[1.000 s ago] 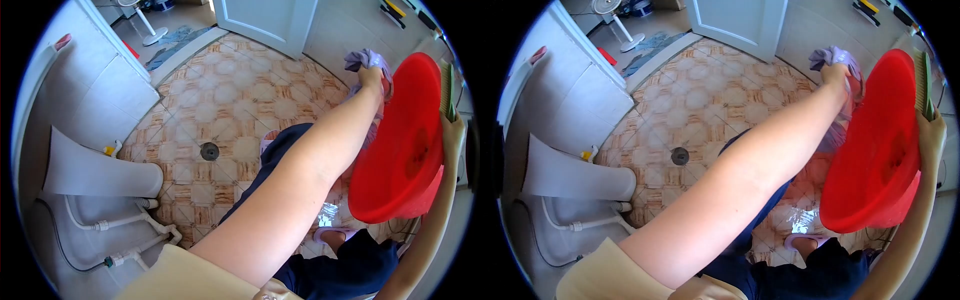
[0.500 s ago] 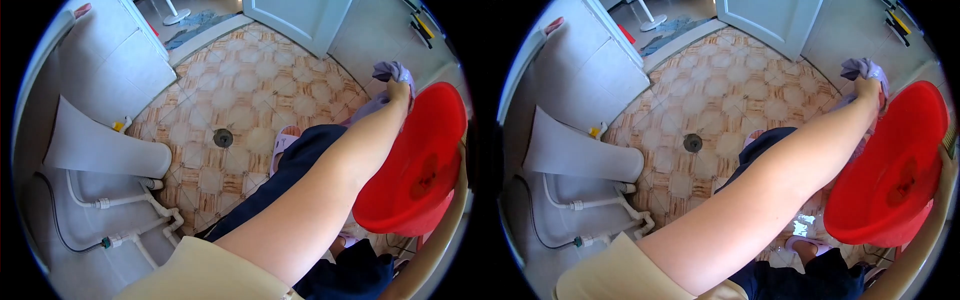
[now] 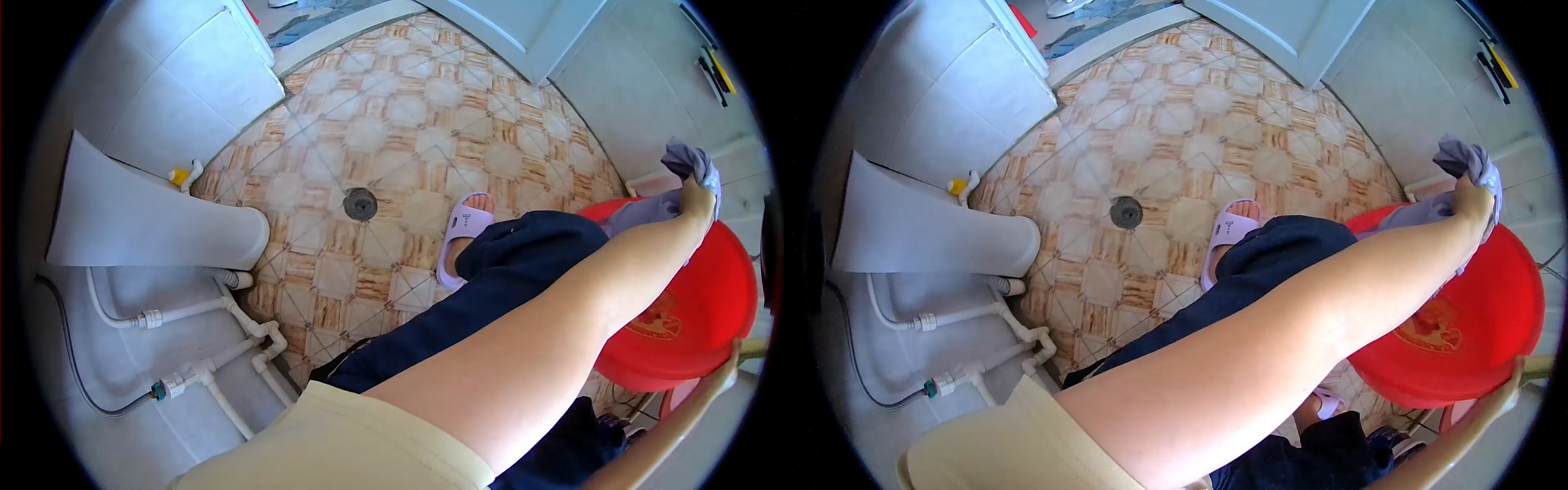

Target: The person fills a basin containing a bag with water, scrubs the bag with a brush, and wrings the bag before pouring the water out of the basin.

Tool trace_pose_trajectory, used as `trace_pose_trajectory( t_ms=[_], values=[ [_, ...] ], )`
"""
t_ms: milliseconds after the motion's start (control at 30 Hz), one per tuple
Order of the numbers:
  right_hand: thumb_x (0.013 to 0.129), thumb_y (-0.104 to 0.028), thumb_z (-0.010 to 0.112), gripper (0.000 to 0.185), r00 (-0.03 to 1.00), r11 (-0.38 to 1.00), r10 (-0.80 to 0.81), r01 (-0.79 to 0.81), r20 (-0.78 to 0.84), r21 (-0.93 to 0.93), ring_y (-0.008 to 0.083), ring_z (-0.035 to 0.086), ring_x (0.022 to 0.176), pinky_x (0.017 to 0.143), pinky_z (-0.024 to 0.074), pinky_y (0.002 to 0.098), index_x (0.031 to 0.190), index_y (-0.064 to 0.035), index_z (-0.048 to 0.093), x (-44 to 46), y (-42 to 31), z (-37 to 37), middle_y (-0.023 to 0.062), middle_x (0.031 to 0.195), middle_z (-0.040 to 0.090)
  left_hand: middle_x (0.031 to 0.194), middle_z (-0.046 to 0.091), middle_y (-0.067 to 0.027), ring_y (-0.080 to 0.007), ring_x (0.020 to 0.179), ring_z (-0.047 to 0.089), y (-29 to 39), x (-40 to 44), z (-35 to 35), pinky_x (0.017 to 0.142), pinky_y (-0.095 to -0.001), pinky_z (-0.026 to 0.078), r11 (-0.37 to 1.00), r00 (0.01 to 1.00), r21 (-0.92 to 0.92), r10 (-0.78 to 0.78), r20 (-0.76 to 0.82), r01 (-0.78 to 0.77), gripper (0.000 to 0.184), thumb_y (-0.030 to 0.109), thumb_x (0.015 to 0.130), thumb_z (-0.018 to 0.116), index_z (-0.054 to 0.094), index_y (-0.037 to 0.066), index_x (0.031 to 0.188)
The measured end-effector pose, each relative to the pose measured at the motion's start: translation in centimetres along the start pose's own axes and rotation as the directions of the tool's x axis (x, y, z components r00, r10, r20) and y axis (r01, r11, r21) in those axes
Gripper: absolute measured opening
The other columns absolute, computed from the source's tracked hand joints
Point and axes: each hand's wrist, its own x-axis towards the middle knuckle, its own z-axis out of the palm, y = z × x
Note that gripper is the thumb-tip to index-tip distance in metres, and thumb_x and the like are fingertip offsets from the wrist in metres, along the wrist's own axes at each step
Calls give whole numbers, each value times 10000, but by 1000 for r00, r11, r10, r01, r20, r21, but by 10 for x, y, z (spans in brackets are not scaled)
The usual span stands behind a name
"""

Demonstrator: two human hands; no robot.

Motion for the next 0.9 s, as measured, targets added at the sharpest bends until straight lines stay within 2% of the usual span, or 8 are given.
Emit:
trace_pose_trajectory(
  t_ms=[267,333,400,467,633,700,767,900],
  values=[
    [719,-198,736,534,892,959,-105,208,-440,194,267,609,867,771,536,385,1101,110,525,-90,77,6,176,1059,580,651,476,15,-83,581,483,-5,-69,-28,494,-230,360,898,855,165,-438,276,407,148,212,901,483,583,103,895],
    [727,-172,711,521,895,920,-49,213,-444,329,260,603,872,780,531,384,1111,114,504,-113,88,9,168,1054,574,671,555,1,-151,596,554,-49,-89,-46,513,-331,432,876,999,482,-34,7,26,168,255,877,550,619,106,913],
    [737,-160,685,513,860,917,22,187,-511,353,250,589,885,793,519,378,1124,115,492,-141,103,22,164,1046,568,1044,613,-236,-353,1003,597,7,-113,-66,852,-409,473,598,844,719,-535,31,353,457,147,685,601,562,-10,1112],
    [753,-183,658,489,766,904,36,250,-642,348,238,573,891,796,501,377,1114,113,510,-154,140,30,152,1042,566,1034,610,-243,-337,986,608,-3,-122,-96,840,-409,485,285,797,894,-592,-120,346,517,222,642,641,554,-44,1077],
    [809,-197,639,548,547,831,485,-45,-683,554,229,538,976,867,460,382,1224,100,438,-220,212,48,146,1150,533,1082,596,-248,-332,1019,590,8,-127,-154,867,-380,473,-217,483,836,-873,64,-503,531,284,664,684,575,-15,1090],
    [839,-284,599,530,335,702,712,-315,-618,638,253,552,977,858,466,390,1197,87,479,-246,219,67,156,1122,552,1104,591,-239,-335,1022,586,7,-128,-170,861,-377,472,-150,202,596,-979,22,-789,495,299,695,664,593,2,1084],
    [855,-236,604,455,512,540,779,-256,-362,802,243,567,956,851,479,379,1168,78,502,-256,248,85,145,1115,562,1125,597,-193,-328,1028,585,12,-130,-162,866,-372,465,-32,-33,476,-991,-126,-879,465,303,717,650,612,42,1100],
    [863,-149,618,350,498,624,747,-298,-440,722,217,579,905,824,485,368,1123,69,536,-248,292,96,117,1074,582,1130,609,-160,-311,1039,589,29,-121,-162,874,-407,467,-241,256,517,-966,-44,-821,365,286,771,584,654,77,1061]
  ],
)
